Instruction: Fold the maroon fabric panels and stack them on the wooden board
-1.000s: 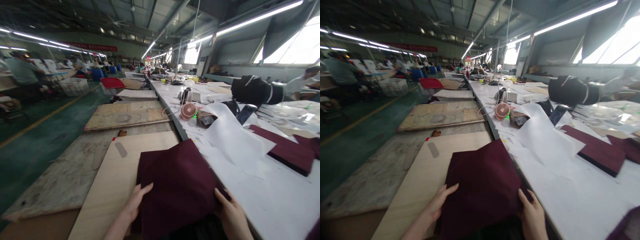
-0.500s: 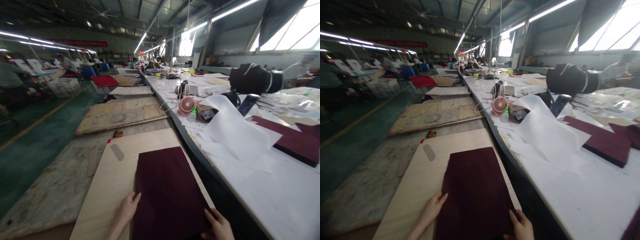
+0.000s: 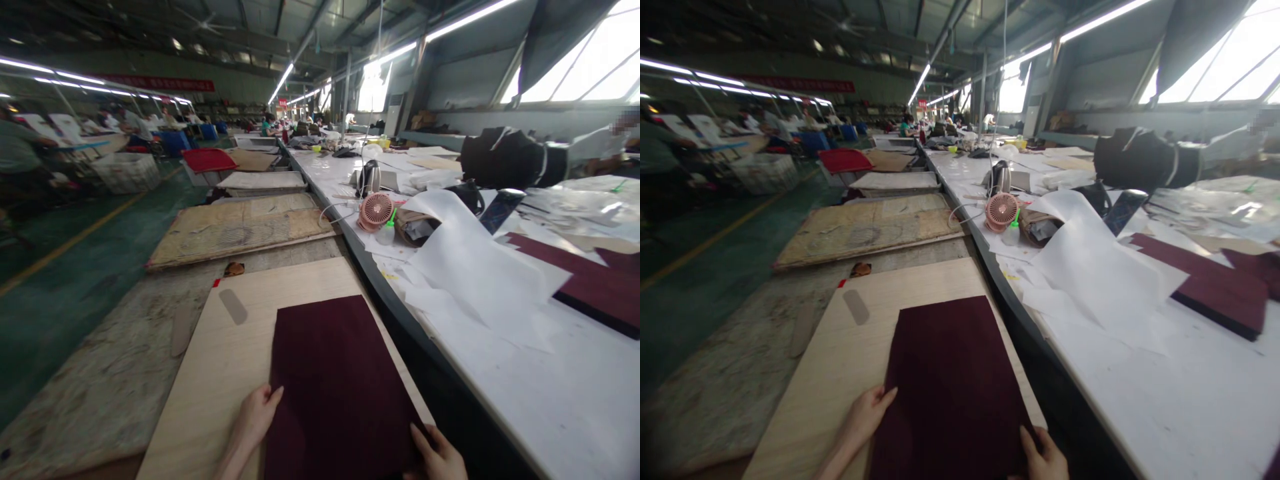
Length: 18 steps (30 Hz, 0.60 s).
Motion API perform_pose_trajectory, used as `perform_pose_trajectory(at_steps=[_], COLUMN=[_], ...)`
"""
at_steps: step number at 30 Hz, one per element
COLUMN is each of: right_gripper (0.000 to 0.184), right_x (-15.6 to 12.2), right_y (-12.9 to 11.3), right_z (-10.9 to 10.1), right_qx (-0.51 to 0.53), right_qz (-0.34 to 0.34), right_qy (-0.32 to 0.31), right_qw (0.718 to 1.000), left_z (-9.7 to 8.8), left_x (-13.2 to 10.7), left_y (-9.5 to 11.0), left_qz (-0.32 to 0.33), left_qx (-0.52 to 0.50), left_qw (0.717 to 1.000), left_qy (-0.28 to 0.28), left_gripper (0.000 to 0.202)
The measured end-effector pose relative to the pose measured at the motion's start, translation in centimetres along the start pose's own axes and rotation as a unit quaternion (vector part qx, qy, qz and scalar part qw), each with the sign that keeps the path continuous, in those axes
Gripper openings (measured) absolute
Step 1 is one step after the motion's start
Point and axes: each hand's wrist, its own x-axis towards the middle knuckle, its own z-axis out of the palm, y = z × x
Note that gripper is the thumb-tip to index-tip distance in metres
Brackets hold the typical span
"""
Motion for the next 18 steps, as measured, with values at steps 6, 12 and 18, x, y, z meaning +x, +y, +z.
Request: perform_pose_trajectory(at_steps=[6,12,18], right_gripper=[0.058,0.059,0.051], right_x=[0.0,0.0,0.0], right_y=[0.3,0.4,1.0], right_z=[0.0,0.3,0.4], right_qx=[-0.007,-0.007,-0.012], right_qz=[-0.004,-0.008,-0.04], right_qy=[0.003,0.016,0.031], right_qw=[1.0,1.0,0.999], left_z=[0.5,0.7,0.5], left_x=[0.4,0.9,0.9], left_y=[-0.9,-1.8,-1.6], left_qz=[-0.002,0.0,-0.002], left_qx=[-0.02,-0.045,-0.06], left_qw=[1.0,0.999,0.998], left_qy=[-0.014,-0.026,-0.031], left_gripper=[0.034,0.038,0.047])
